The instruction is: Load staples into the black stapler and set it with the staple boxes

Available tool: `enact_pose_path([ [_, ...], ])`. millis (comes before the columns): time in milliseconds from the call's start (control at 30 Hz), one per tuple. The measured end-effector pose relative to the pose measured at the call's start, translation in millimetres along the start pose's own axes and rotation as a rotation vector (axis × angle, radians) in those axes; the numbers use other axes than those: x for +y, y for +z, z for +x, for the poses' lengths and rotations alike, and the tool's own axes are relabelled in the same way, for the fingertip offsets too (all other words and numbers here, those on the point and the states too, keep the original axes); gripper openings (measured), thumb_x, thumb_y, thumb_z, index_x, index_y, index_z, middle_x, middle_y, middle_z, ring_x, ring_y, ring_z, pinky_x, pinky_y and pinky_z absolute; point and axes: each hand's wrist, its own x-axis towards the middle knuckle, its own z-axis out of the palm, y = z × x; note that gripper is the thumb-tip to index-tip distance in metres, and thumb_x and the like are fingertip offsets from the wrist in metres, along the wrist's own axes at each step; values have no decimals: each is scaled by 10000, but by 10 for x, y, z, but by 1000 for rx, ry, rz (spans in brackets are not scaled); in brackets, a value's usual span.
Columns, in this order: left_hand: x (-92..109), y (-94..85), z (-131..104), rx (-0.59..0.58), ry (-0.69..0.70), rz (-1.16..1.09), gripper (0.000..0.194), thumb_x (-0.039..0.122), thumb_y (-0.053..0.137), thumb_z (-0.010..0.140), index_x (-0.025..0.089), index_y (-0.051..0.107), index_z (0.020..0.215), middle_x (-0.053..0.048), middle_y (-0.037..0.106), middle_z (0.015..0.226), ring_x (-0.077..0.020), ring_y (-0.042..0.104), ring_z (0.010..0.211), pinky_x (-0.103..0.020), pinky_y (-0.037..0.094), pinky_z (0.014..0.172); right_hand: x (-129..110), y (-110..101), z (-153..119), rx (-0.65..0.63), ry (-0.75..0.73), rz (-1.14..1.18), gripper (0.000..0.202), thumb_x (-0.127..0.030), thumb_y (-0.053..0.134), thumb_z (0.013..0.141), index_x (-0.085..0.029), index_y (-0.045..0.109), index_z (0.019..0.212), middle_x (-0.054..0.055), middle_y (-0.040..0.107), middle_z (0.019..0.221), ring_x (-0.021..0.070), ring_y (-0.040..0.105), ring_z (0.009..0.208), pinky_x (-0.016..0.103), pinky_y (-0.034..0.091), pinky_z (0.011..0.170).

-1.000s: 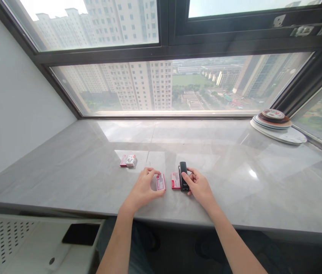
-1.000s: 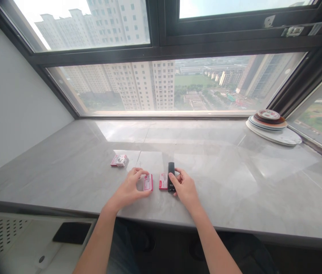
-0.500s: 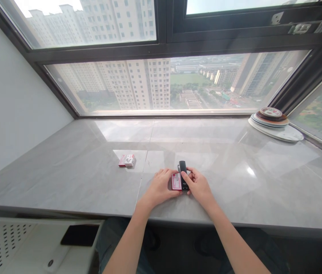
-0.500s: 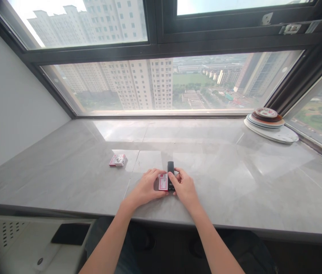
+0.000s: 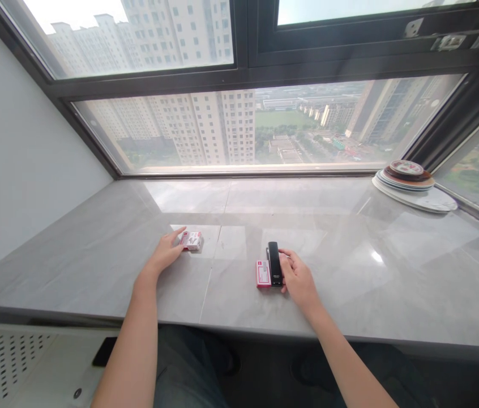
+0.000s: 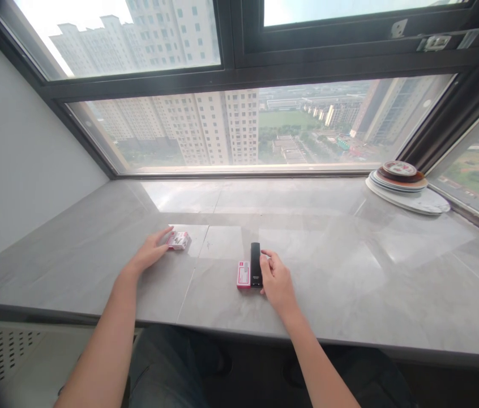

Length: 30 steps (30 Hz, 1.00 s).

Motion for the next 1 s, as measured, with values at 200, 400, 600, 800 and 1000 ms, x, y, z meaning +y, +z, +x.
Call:
enact_pose_path([
  [200,-268,-48,-272,-165,44,43,642,419,738,709,246,632,1318,-68,627,1366,-320,486,1355,-432,388,1156,-41,-2,-10,-6,-6,-6,562,-646,476,979,-239,616,1341,-17,557,708,170,553,514,272,513,412],
  [400,64,-33,-836,12,82,-81,554,462,741,805,249,591,1294,-51,629,1296,-251,617,1140,-412,485,1051,-79,5,-41,-4,-33,-47,526,-594,559,955,-231,623,1330,-31,508,718,150,536,494,266,520,411],
  [600,1182,490,-1212,-288,386,-316,496,312,765,828,289,605,1297,-47,638,1244,-237,618,1127,-383,508,1026,-86,1,-49,4,-52,-42,530,-596,573,953,-219,623,1323,-42,500,703,145,530,501,253,512,405],
  [800,1521,841,-1231,-393,504,-296,547,279,815,799,311,617,1308,-40,628,1283,-272,565,1251,-424,470,1094,-68,-17,-45,5,-64,-31,531,-595,581,946,-207,634,1304,-53,530,686,127,520,446,251,493,402],
  [1000,1426,896,-1186,-453,503,-328,660,353,870,793,320,578,1385,-36,637,1335,-278,576,1270,-432,462,1105,-46,-13,-45,4,-67,-25,531,-604,578,948,-211,640,1299,-43,532,694,140,536,468,249,495,390],
])
